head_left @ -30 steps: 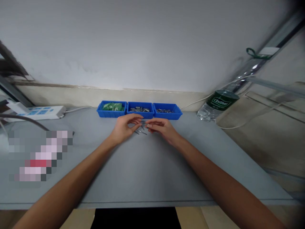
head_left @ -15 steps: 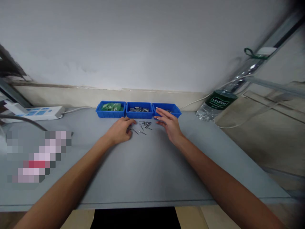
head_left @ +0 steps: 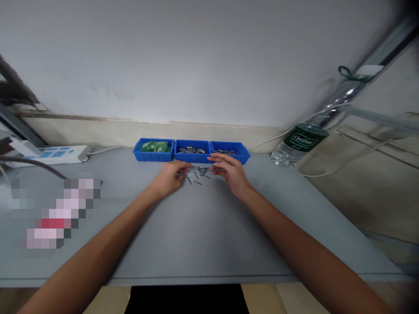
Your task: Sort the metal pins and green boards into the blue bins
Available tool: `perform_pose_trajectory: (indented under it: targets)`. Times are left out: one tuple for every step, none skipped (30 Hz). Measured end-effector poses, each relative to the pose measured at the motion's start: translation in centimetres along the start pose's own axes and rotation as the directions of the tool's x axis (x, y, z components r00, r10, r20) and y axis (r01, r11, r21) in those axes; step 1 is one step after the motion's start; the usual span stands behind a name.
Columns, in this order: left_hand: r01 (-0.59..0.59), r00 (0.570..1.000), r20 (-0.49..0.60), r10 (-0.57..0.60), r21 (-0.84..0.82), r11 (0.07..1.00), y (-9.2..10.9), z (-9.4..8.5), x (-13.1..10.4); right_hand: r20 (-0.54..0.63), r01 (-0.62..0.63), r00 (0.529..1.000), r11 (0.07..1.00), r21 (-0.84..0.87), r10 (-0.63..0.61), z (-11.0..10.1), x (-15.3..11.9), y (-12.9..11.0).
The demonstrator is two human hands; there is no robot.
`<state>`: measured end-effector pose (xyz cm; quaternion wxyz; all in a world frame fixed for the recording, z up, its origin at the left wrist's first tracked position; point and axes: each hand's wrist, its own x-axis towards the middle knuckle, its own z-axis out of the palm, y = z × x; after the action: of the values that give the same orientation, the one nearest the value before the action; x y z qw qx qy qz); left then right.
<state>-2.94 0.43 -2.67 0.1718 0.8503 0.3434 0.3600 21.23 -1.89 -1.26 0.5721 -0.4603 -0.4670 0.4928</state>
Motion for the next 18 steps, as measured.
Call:
perform_pose_trajectory:
  targets:
    - [-0.011, 1.0, -0.018, 0.01, -0.027, 1.0, 0.2, 0.0, 0.0, 0.011, 0.002, 1.0, 1.0, -0.013, -0.002, 0.0, 0.0, 0.0]
    - [-0.022, 0.999, -0.04, 0.02, -0.059, 0.998, 0.5, 0.0, 0.1, 0.026, 0.007, 1.0, 1.0, -0.029, -0.006, 0.1, 0.0, 0.0]
    - [-0.033, 0.998, -0.062, 0.028, -0.094, 0.995, 0.7, 0.0, 0.2, 0.045, 0.015, 0.999, 0.999, -0.048, -0.013, 0.1, -0.1, 0.1]
    - [-0.043, 0.996, -0.081, 0.032, -0.131, 0.99, 0.9, 0.0, 0.2, 0.071, 0.027, 0.997, 0.997, -0.067, -0.022, 0.2, -0.1, 0.1]
    - [-0.051, 0.995, -0.098, 0.035, -0.17, 0.984, 1.0, 0.0, 0.3, 0.099, 0.041, 0.995, 0.995, -0.086, -0.033, 0.3, -0.2, 0.2]
    - [-0.059, 0.993, -0.113, 0.036, -0.205, 0.977, 1.2, 0.0, 0.3, 0.129, 0.056, 0.991, 0.993, -0.105, -0.042, 0.4, -0.3, 0.2]
    - [-0.065, 0.992, -0.122, 0.037, -0.235, 0.97, 1.2, 0.0, 0.4, 0.162, 0.068, 0.986, 0.99, -0.122, -0.048, 0.5, -0.3, 0.3]
    - [-0.071, 0.991, -0.13, 0.038, -0.255, 0.964, 1.3, 0.0, 0.4, 0.197, 0.078, 0.979, 0.988, -0.136, -0.051, 0.6, -0.4, 0.4]
    - [-0.077, 0.99, -0.138, 0.041, -0.265, 0.961, 1.3, 0.0, 0.4, 0.235, 0.086, 0.971, 0.985, -0.147, -0.05, 0.6, -0.5, 0.5]
    - [-0.082, 0.989, -0.144, 0.045, -0.266, 0.96, 1.3, 0.0, 0.4, 0.273, 0.093, 0.961, 0.983, -0.155, -0.048, 0.7, -0.5, 0.5]
    - [-0.088, 0.988, -0.147, 0.051, -0.261, 0.961, 1.3, 0.0, 0.4, 0.309, 0.099, 0.95, 0.982, -0.161, -0.045, 0.7, -0.6, 0.6]
    - [-0.094, 0.988, -0.146, 0.058, -0.254, 0.963, 1.3, 0.0, 0.4, 0.342, 0.102, 0.939, 0.981, -0.164, -0.041, 0.7, -0.6, 0.7]
    - [-0.101, 0.987, -0.144, 0.066, -0.247, 0.964, 1.2, 0.0, 0.4, 0.368, 0.103, 0.929, 0.981, -0.164, -0.036, 0.7, -0.6, 0.8]
    - [-0.108, 0.987, -0.14, 0.076, -0.238, 0.965, 1.2, 0.0, 0.4, 0.386, 0.101, 0.922, 0.981, -0.163, -0.03, 0.7, -0.6, 0.9]
    - [-0.115, 0.987, -0.136, 0.085, -0.23, 0.966, 1.2, 0.0, 0.4, 0.4, 0.097, 0.916, 0.982, -0.161, -0.025, 0.7, -0.6, 0.9]
    - [-0.123, 0.986, -0.134, 0.095, -0.222, 0.967, 1.2, 0.0, 0.4, 0.408, 0.092, 0.913, 0.983, -0.157, -0.02, 0.7, -0.6, 1.0]
    - [-0.133, 0.985, -0.136, 0.105, -0.214, 0.968, 1.2, 0.0, 0.4, 0.412, 0.087, 0.911, 0.985, -0.152, -0.017, 0.6, -0.6, 1.0]
    - [-0.142, 0.984, -0.138, 0.115, -0.206, 0.968, 1.2, -0.1, 0.4, 0.412, 0.082, 0.911, 0.986, -0.145, -0.015, 0.6, -0.6, 1.0]
